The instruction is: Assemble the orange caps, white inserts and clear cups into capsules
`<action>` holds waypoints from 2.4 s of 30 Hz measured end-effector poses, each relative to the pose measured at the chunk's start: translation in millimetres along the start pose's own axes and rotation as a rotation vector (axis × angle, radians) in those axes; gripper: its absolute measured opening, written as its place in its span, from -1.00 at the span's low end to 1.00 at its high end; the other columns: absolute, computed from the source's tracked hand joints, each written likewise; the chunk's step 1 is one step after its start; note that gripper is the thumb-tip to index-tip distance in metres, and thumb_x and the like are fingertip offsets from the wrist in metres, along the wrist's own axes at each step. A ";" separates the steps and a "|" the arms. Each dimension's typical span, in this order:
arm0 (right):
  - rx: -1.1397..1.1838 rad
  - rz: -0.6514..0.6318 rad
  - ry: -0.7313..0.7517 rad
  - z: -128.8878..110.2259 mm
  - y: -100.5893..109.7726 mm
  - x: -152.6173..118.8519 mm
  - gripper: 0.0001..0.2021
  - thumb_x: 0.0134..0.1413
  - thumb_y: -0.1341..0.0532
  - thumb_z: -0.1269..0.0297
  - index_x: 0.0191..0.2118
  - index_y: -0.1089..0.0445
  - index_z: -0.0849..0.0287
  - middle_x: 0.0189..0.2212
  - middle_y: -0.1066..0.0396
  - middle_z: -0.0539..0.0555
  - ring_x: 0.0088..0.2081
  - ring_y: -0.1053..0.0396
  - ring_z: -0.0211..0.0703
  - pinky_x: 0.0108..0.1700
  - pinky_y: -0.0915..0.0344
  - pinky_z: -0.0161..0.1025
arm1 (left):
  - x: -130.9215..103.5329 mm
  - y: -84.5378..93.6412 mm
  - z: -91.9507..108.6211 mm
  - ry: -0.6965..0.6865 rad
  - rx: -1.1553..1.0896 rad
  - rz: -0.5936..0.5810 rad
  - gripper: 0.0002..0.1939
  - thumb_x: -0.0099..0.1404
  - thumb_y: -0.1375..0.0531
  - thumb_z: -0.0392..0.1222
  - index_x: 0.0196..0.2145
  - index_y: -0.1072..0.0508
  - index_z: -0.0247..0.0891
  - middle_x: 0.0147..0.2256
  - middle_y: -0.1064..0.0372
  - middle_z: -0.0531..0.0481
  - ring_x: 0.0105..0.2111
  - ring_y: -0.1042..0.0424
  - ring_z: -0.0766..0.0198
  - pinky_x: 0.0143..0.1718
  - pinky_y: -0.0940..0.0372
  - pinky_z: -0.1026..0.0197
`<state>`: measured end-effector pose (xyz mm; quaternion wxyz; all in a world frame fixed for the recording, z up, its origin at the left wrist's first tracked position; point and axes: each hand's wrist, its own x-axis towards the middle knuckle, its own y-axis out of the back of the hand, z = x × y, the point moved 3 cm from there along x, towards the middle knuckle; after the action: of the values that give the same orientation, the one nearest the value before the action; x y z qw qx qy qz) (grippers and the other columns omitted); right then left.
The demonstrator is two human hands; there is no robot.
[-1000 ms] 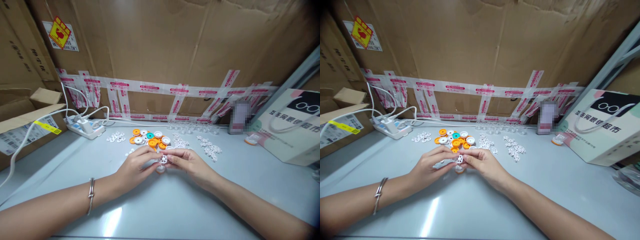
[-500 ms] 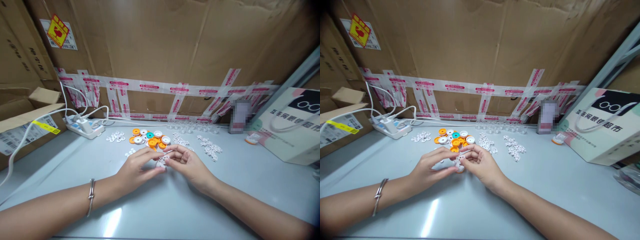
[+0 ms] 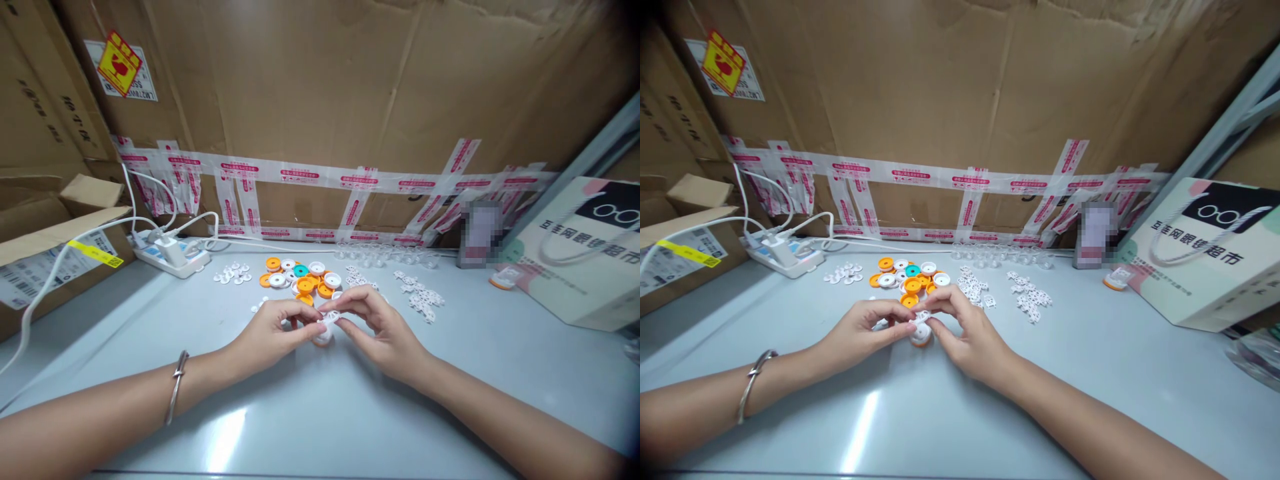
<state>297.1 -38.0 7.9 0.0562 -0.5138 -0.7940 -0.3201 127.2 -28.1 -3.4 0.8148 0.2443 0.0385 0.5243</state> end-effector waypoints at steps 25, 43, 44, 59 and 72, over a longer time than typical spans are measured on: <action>-0.606 0.097 -0.464 81.6 80.8 20.2 -0.82 -0.08 -0.19 0.19 -0.38 -0.46 0.15 -0.39 -0.45 0.04 -0.37 -0.32 -0.16 -0.33 -0.19 -0.27 | 2.7 11.1 -6.7 0.101 -0.415 0.254 -0.87 0.15 -0.23 -0.18 -0.42 -0.43 -0.31 -0.45 -0.43 0.05 -0.40 -0.41 0.38 -0.35 -0.27 0.37; -0.454 0.161 -0.485 83.5 80.8 20.9 -0.84 -0.14 -0.21 0.18 -0.45 -0.42 0.17 -0.48 -0.43 0.06 -0.41 -0.33 -0.15 -0.36 -0.21 -0.24 | 1.7 10.3 -5.6 0.089 -0.366 0.251 -0.87 0.16 -0.22 -0.17 -0.42 -0.43 -0.29 -0.44 -0.44 0.04 -0.38 -0.42 0.35 -0.33 -0.28 0.35; -0.431 0.180 -0.488 83.3 81.5 21.0 -0.82 -0.13 -0.21 0.17 -0.44 -0.40 0.18 -0.48 -0.44 0.07 -0.41 -0.35 -0.15 -0.36 -0.23 -0.24 | 1.4 10.3 -5.5 0.088 -0.365 0.249 -0.87 0.16 -0.22 -0.17 -0.42 -0.43 -0.29 -0.44 -0.44 0.04 -0.38 -0.42 0.35 -0.34 -0.28 0.36; -0.676 0.105 -0.181 56.1 74.5 20.6 -0.81 -0.05 -0.09 0.39 -0.34 -0.44 0.15 -0.32 -0.42 0.11 -0.32 -0.36 -0.10 -0.24 -0.25 -0.17 | 1.8 10.2 -6.1 0.084 -0.297 0.241 -0.83 0.16 -0.22 -0.11 -0.40 -0.44 -0.29 -0.40 -0.45 0.00 -0.36 -0.43 0.29 -0.33 -0.29 0.31; 0.400 0.050 -0.673 31.5 24.8 15.0 -0.70 -0.20 -0.36 0.21 -0.27 -0.45 0.20 -0.38 -0.52 0.06 -0.30 -0.46 -0.22 -0.16 -0.32 -0.29 | 0.0 12.4 -0.6 -0.127 0.109 0.202 -0.85 0.26 -0.13 -0.17 -0.33 -0.45 -0.26 -0.34 -0.45 -0.03 -0.34 -0.39 0.28 -0.29 -0.24 0.26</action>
<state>318.8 -1.9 0.5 -0.1005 -0.5879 -0.8021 0.0289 116.7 -23.7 1.5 0.7441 0.3238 -0.0097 0.5843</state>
